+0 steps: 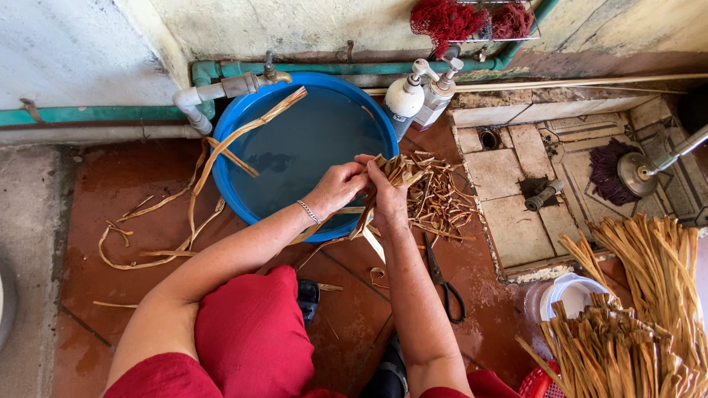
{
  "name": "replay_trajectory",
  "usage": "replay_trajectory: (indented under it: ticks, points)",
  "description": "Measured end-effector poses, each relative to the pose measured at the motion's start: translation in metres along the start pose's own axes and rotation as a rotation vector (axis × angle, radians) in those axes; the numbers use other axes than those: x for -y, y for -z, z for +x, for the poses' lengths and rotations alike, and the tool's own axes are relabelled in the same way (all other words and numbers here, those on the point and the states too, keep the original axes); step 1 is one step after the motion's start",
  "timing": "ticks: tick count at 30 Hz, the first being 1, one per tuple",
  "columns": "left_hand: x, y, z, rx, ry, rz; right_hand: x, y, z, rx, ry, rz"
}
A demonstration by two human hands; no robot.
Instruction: The person sits on a tiled floor and processes dried plant strips by soaking them in a blue basin of water, then peeling and separating the strips by hand. They gather the processed strips into a bundle and trim the ends with scissors.
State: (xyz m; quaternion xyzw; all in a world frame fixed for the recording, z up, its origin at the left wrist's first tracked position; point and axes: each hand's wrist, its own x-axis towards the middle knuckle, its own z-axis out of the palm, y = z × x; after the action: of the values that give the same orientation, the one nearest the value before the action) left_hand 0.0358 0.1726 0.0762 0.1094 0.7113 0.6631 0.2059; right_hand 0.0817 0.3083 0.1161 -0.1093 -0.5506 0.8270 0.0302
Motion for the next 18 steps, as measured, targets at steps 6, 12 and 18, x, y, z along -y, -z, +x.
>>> replay_trajectory:
  ticks: [6, 12, 18]
  points:
    - [-0.012, 0.007, 0.006, 0.232, 0.244, -0.101, -0.003, 0.001, -0.004, 0.042, -0.005, 0.088]
    - [-0.019, -0.008, 0.001, 0.284, 0.324, -0.093, 0.0, 0.015, 0.006, -0.226, -0.007, 0.013]
    - [-0.003, -0.022, -0.011, 0.392, 0.243, 0.001, 0.017, 0.054, 0.031, -0.454, 0.027, 0.257]
